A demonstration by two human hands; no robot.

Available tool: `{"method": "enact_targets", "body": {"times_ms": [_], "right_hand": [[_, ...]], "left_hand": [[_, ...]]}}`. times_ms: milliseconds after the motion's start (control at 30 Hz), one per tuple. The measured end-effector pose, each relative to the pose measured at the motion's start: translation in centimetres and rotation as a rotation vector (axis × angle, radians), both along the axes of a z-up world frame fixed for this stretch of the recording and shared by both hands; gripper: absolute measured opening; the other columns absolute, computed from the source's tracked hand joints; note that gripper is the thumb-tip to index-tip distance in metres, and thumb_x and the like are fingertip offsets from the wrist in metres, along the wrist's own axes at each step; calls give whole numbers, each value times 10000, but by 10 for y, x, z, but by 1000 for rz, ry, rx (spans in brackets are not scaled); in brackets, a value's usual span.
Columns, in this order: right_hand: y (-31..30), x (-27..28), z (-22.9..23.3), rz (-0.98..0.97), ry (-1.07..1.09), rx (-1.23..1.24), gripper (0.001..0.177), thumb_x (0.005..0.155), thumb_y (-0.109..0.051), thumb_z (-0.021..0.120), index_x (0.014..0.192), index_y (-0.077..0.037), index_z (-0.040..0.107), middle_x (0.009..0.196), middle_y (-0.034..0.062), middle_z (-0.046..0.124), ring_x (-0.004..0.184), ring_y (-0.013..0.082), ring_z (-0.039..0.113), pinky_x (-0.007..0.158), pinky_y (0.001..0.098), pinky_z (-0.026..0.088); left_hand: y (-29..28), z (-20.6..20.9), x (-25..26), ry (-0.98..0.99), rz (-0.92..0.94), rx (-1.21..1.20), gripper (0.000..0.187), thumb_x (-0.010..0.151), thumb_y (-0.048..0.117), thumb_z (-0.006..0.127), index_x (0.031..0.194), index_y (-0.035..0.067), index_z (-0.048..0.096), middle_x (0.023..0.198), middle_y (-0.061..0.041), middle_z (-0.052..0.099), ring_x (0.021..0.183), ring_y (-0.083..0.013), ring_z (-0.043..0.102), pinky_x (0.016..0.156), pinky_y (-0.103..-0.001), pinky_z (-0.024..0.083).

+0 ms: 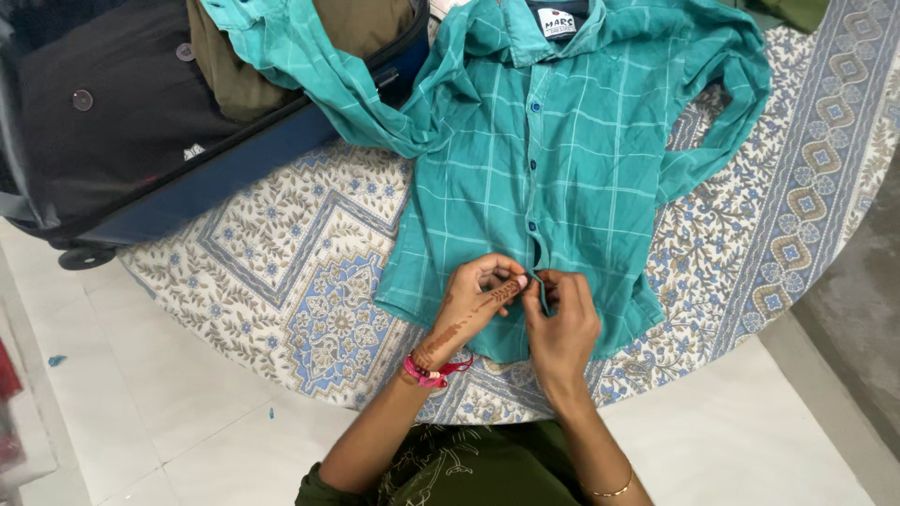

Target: The person buttons a teal shirt on a bed, folds the sleeves and sides inward, and places the folded shirt into an open suitcase.

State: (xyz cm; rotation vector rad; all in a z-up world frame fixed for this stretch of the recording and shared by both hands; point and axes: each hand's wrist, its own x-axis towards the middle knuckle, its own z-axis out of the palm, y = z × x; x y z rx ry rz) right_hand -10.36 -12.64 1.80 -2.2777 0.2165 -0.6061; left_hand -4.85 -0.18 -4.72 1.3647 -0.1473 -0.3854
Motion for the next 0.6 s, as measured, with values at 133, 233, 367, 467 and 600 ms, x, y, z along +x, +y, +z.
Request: {"method": "enact_targets", "body": {"times_ms": [133,233,367,467,600], "right_hand": [[-1,-1,-2,30,-26,59,139,886,-42,769,1006,1,714,966,91,697,759,193,696,700,305,566],[-7,-3,-8,87,-49,155,160,895,-32,755,1045,19,733,1000,78,710,815,161,686,752,282,552],[-22,-4,-19,213,-9,418,181,950,-9,683,1113,26,755,1042,74,710,940,134,679,848,260,537],[-30,1,-22,262,45,491,152,973,-21,697,1103,25,761,1025,71,711,930,119,663,837,248,531],[-26,4,-15,201,88,393,155,899,-32,766,1048,10,755,993,63,727,807,103,670,716,244,546]], "left_hand": [[1,0,1,17,10,-42,221,931,146,755,1086,-6,716,945,-22,707,741,-46,633,557,-207,542],[0,-1,0,14,20,-25,218,931,135,750,1090,-12,726,941,-20,721,729,-45,635,551,-206,538],[-1,-2,0,69,62,42,233,931,128,735,1119,-10,750,872,-25,727,711,-47,643,549,-203,535],[1,-3,-1,85,64,-21,250,946,142,740,1146,-6,760,867,-26,735,724,-51,649,566,-201,542],[2,-1,-1,93,47,-55,287,941,191,743,1152,-3,766,900,-30,767,732,-60,672,572,-207,561]]}}
